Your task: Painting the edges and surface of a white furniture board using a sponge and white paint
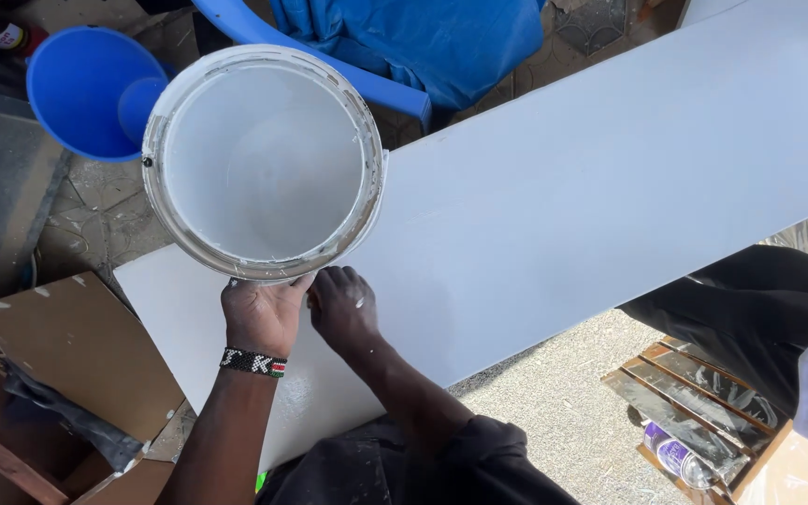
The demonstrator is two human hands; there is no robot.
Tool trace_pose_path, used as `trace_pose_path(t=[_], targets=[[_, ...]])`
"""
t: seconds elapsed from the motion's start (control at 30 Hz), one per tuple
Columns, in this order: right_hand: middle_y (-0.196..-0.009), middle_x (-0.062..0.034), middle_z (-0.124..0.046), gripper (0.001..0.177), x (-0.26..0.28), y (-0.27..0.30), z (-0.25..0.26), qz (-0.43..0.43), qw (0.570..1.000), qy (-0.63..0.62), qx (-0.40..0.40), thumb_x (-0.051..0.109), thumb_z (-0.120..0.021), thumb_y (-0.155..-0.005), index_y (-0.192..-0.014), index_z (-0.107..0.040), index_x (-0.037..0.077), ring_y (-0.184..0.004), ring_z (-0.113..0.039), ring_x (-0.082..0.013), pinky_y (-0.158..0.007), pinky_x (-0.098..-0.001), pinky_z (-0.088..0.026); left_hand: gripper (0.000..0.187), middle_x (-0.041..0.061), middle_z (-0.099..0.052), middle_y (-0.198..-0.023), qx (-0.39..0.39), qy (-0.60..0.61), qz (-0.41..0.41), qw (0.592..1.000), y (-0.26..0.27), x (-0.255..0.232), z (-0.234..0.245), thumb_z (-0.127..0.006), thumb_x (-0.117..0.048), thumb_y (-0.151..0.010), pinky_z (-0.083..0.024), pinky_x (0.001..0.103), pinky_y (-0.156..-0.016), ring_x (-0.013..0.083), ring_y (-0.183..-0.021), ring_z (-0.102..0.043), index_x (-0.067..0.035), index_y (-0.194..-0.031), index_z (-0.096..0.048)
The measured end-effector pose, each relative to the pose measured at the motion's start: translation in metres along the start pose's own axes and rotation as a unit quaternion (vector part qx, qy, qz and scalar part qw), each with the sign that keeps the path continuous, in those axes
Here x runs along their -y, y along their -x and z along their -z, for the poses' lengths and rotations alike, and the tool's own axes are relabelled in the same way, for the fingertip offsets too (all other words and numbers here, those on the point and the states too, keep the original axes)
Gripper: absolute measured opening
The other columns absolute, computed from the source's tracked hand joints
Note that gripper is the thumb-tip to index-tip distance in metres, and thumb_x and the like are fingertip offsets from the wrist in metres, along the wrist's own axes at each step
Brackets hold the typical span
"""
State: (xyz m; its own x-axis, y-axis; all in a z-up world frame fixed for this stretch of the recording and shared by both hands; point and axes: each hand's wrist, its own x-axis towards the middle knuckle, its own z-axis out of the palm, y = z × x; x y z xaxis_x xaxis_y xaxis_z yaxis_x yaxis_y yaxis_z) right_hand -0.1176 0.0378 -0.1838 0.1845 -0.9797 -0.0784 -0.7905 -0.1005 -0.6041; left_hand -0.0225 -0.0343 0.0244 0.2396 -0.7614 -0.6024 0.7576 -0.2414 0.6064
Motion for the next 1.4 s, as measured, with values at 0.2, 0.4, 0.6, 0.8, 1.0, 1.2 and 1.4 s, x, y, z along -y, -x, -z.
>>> trace_pose_path(t=[0.2, 0.4, 0.6, 0.8, 1.0, 1.2, 1.4], targets=[[-0.102, -0.0114, -0.075, 0.009, -0.227, -0.079, 0.223, -0.183, 0.962, 0.149, -0.140, 0.023, -0.081, -0.108, -0.116, -0.081, 0.020, -0.104, -0.075, -0.0433, -0.091, -0.0567, -0.064, 0.043, 0.004, -0.081, -0.142, -0.014, 0.011, -0.009, 1.000, -0.001, -0.002, -0.002, -0.074, -0.019, -0.103, -0.049, 0.081, -0.134, 0.0344, -0.139, -0.075, -0.020, -0.145, -0.081], [-0.104, -0.0299, -0.075, 0.012, -0.172, -0.074, 0.147, -0.256, 0.949, -0.081, -0.167, 0.020, -0.074, -0.108, -0.109, -0.072, 0.009, -0.109, -0.072, -0.0604, -0.091, -0.0679, -0.058, 0.027, 0.004, -0.081, -0.120, -0.027, 0.017, -0.011, 0.999, 0.011, -0.019, -0.032, -0.073, -0.014, -0.101, -0.052, 0.085, -0.130, 0.0357, -0.125, -0.078, -0.017, -0.125, -0.085], [-0.111, -0.0045, -0.077, 0.021, -0.060, -0.046, 0.053, 0.018, 0.999, 0.024, -0.020, 0.023, -0.085, -0.093, -0.113, -0.079, 0.025, -0.106, -0.076, -0.0372, -0.083, -0.0523, -0.063, 0.022, 0.000, -0.079, -0.119, -0.026, 0.016, -0.022, 0.999, 0.003, -0.021, -0.028, -0.076, -0.017, -0.102, -0.052, 0.083, -0.130, 0.0307, -0.123, -0.076, -0.021, -0.123, -0.084], [-0.091, -0.0111, -0.072, 0.008, -0.324, -0.137, 0.276, -0.163, 0.947, 0.174, -0.217, 0.021, -0.080, -0.109, -0.107, -0.073, 0.017, -0.098, -0.076, -0.0464, -0.091, -0.0618, -0.060, 0.033, 0.000, -0.081, -0.131, -0.006, 0.002, -0.031, 1.000, 0.002, -0.031, -0.027, -0.073, -0.019, -0.102, -0.053, 0.081, -0.129, 0.0327, -0.129, -0.076, -0.022, -0.135, -0.081], [-0.097, -0.0154, -0.077, 0.017, -0.025, -0.083, 0.066, -0.098, 0.993, -0.067, 0.009, 0.027, -0.085, -0.097, -0.096, -0.073, 0.015, -0.106, -0.077, -0.0472, -0.086, -0.0609, -0.063, 0.044, 0.002, -0.082, -0.140, -0.003, 0.022, -0.040, 0.999, -0.010, -0.022, -0.021, -0.077, -0.023, -0.102, -0.050, 0.089, -0.131, 0.0399, -0.142, -0.075, -0.020, -0.145, -0.080], [-0.096, -0.0082, -0.075, 0.010, -0.181, -0.126, 0.138, 0.037, 0.975, 0.185, -0.120, 0.021, -0.084, -0.099, -0.109, -0.087, 0.021, -0.093, -0.077, -0.0361, -0.076, -0.0500, -0.063, 0.033, -0.002, -0.082, -0.126, -0.006, -0.004, -0.060, 0.998, 0.014, -0.035, -0.038, -0.073, -0.019, -0.103, -0.052, 0.085, -0.130, 0.0334, -0.131, -0.078, -0.021, -0.134, -0.082], [-0.092, -0.0095, -0.081, 0.023, -0.262, -0.164, 0.345, -0.195, 0.972, 0.045, -0.120, 0.036, -0.083, -0.116, -0.133, -0.080, 0.021, -0.096, -0.081, -0.0417, -0.088, -0.0584, -0.059, 0.037, 0.004, -0.082, -0.131, -0.014, 0.015, -0.053, 0.998, 0.012, -0.016, 0.004, -0.074, -0.019, -0.102, -0.054, 0.086, -0.129, 0.0356, -0.133, -0.078, -0.019, -0.139, -0.080]])
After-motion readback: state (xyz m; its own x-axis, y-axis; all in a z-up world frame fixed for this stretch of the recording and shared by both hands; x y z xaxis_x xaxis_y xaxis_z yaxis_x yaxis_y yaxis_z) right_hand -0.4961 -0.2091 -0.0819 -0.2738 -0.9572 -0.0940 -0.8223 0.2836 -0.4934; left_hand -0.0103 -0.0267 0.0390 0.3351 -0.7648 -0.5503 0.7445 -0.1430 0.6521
